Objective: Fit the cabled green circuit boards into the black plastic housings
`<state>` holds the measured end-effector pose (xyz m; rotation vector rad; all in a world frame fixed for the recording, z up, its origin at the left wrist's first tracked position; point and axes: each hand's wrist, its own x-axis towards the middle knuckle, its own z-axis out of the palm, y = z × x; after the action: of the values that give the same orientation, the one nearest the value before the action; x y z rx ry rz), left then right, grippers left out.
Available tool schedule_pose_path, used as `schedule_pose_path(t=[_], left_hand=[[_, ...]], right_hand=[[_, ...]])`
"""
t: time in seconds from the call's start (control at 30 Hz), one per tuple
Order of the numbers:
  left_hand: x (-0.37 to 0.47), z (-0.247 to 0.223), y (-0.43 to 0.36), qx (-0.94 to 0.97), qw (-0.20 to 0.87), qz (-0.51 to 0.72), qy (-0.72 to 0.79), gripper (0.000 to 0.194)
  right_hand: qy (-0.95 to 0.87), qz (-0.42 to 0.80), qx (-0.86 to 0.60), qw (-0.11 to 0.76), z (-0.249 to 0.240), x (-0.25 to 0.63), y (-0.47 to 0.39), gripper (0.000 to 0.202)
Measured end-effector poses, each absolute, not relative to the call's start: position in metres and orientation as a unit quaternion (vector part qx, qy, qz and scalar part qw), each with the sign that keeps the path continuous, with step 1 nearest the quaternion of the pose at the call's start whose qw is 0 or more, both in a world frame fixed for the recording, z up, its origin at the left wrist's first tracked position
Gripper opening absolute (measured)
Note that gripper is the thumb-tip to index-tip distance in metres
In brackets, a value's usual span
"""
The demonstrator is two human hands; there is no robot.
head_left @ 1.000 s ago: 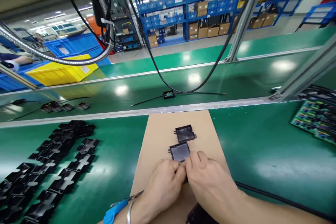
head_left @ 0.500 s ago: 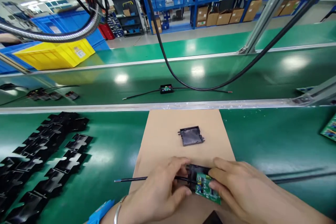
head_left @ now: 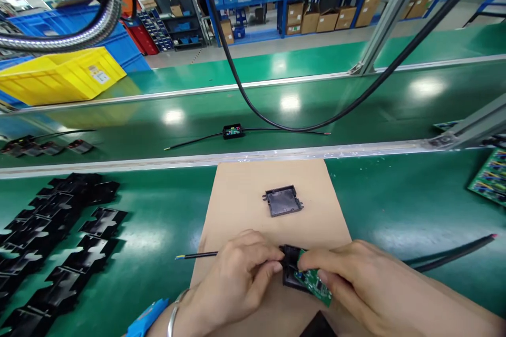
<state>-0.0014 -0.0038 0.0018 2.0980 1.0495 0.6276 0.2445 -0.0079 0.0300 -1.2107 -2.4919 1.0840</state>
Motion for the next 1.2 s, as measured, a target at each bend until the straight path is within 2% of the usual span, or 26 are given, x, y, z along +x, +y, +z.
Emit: schedule_pose_path(t=[0.2, 0.37, 0.5, 0.57, 0.97, 1.1, 1.2], left_hand=[[-0.006, -0.024, -0.007, 0.839, 0.285, 0.289, 0.362, 0.027], [-0.004, -0.019, -0.008, 0.825, 0.319, 0.269, 0.382, 0.022], [0.003, -0.015, -0.015, 0.825, 0.323, 0.219, 0.408, 0.05], [0.006, -0.017, -0.017, 0.834, 0.305, 0.211, 0.409, 0.054], [0.009, -0.023, -0.017, 0.823, 0.309, 0.206, 0.429, 0.057], [0.01, -0.023, -0.017, 0.827, 0.301, 0.203, 0.43, 0.057], [0.011, -0.022, -0.018, 0.831, 0.29, 0.206, 0.428, 0.058]], right_hand=[[-0.834, 0.374, -0.402, 0.059, 0.02, 0.243, 0.002, 0.032], [-0.833, 0.305, -0.46, 0.038, 0.014, 0.246, 0.004, 0.013], [-0.814, 0.368, -0.445, 0.059, 0.013, 0.243, 0.002, 0.014], [-0.816, 0.37, -0.44, 0.059, 0.011, 0.239, 0.001, 0.016], [-0.875, 0.114, -0.469, 0.041, -0.014, 0.229, -0.012, 0.014], [-0.898, 0.115, -0.422, 0.037, -0.013, 0.23, -0.014, 0.021], [-0.9, 0.11, -0.419, 0.041, -0.009, 0.228, -0.016, 0.018]])
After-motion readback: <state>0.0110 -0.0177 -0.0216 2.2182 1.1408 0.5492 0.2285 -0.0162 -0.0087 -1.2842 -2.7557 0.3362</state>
